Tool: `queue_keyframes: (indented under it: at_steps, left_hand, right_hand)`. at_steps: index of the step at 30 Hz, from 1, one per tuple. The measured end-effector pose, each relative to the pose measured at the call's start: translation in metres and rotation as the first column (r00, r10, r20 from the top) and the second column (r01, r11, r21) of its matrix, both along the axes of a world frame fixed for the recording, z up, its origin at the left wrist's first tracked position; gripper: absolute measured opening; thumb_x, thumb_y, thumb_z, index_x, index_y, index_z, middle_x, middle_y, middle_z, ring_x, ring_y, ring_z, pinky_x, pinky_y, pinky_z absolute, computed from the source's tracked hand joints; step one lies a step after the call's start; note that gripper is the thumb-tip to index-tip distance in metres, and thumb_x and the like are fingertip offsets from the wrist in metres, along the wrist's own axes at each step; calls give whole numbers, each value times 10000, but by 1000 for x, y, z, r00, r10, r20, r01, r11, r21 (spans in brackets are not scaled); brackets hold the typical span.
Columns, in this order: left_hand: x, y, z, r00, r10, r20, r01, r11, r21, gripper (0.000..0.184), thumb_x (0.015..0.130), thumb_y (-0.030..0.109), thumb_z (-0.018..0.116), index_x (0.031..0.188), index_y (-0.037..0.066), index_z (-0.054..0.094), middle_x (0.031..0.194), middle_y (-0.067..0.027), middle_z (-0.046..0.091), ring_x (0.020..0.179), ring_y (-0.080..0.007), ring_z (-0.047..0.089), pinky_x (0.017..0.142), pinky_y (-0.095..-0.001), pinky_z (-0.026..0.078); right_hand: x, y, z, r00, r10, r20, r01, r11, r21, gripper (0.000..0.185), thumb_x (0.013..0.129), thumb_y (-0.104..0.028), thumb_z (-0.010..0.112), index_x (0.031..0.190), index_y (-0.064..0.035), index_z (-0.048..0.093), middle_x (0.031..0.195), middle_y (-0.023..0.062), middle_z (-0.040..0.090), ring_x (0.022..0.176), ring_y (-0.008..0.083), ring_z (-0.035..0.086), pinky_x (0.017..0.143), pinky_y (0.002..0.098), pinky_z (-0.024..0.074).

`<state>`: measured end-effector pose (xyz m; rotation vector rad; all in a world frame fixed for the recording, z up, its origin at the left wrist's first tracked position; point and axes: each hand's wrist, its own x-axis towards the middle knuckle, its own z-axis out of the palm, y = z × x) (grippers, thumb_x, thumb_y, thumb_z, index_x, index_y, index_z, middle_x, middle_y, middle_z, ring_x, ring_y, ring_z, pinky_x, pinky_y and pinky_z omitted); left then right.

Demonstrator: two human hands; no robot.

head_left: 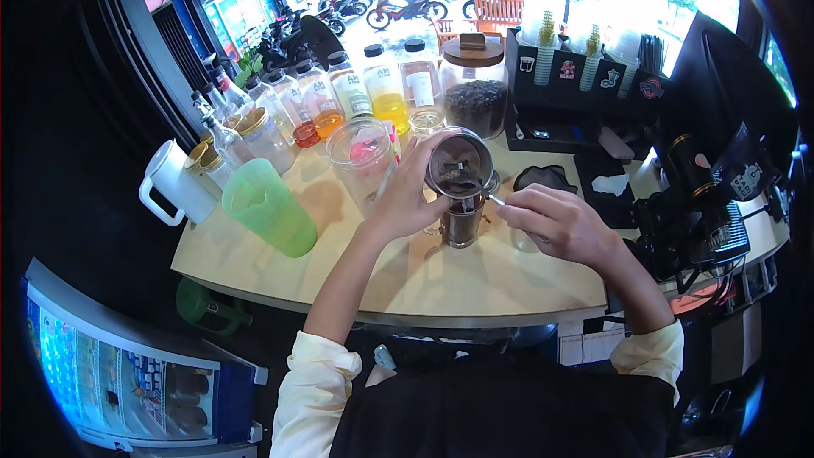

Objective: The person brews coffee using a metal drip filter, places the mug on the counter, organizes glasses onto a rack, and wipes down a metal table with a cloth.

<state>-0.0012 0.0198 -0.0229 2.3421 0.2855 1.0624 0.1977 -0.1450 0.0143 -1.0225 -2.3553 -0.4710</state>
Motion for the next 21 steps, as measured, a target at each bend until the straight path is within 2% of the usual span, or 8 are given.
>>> queue_keyframes:
  at_steps: [1, 4, 7, 11, 13, 16, 19, 21]
  left_hand:
    - [0, 1, 0, 999, 30, -24, -29, 998, 62, 800, 680, 117, 752, 1373, 122, 352, 1353, -119, 472, 1258, -323, 462, 1135, -494, 231]
    - [0, -1, 4, 996, 64, -58, -61, 997, 51, 815, 675, 138, 742, 1382, 129, 337, 1378, -110, 453, 1279, -326, 436, 1154, -535, 125]
    - [0, 0, 7, 992, 98, -74, -86, 985, 151, 831, 666, 131, 735, 1389, 128, 325, 1371, -117, 458, 1287, -317, 427, 1153, -533, 135]
    - [0, -4, 9, 989, 113, -92, -101, 987, 127, 844, 658, 135, 734, 1392, 129, 317, 1373, -118, 455, 1294, -313, 418, 1152, -538, 129]
    - [-1, -4, 10, 985, 152, -82, -131, 966, 222, 840, 659, 142, 731, 1389, 126, 317, 1376, -121, 448, 1302, -312, 406, 1152, -537, 129]
    - [-2, -1, 7, 984, 149, -94, -127, 971, 204, 840, 659, 140, 729, 1388, 120, 313, 1378, -123, 442, 1310, -311, 395, 1152, -535, 128]
    - [-2, -2, 8, 986, 149, -75, -129, 965, 228, 842, 660, 139, 728, 1389, 116, 308, 1374, -125, 440, 1310, -315, 393, 1150, -536, 128]
    - [-2, -2, 7, 984, 157, -86, -133, 963, 234, 844, 659, 138, 728, 1390, 115, 306, 1374, -124, 440, 1311, -316, 392, 1149, -538, 127]
  right_hand:
    - [0, 1, 1, 1000, -1, -1, 1, 1000, 1, 408, 685, 1, 655, 1084, -35, 581, 976, 91, 576, 840, 236, 619, 684, 336, 540]
    - [1, 2, 4, 1000, -15, -20, 17, 998, 66, 402, 687, -8, 664, 1080, -39, 586, 967, 88, 571, 833, 237, 618, 677, 334, 540]
    - [1, 4, 4, 1000, 10, -2, -10, 999, 44, 412, 685, -22, 669, 1088, -41, 586, 962, 85, 569, 830, 235, 619, 674, 334, 541]
    - [1, 3, 4, 999, -19, 26, 18, 998, 59, 420, 685, -35, 669, 1097, -44, 585, 967, 83, 568, 836, 228, 620, 677, 330, 541]
    - [1, 4, 4, 999, -22, 41, 20, 999, 47, 424, 685, -36, 668, 1100, -45, 581, 969, 84, 566, 839, 225, 621, 682, 327, 540]
    - [0, 3, 4, 998, 15, 56, -18, 998, 66, 419, 693, -46, 661, 1102, -50, 572, 982, 87, 557, 854, 220, 618, 692, 326, 538]
    - [1, 2, 7, 993, -62, 98, 54, 996, 77, 400, 704, -65, 651, 1095, -53, 565, 975, 85, 542, 875, 218, 614, 706, 326, 535]
    - [-2, 2, 5, 993, 2, 121, -8, 999, 51, 381, 713, -83, 643, 1084, -54, 565, 963, 79, 534, 892, 217, 612, 711, 328, 532]
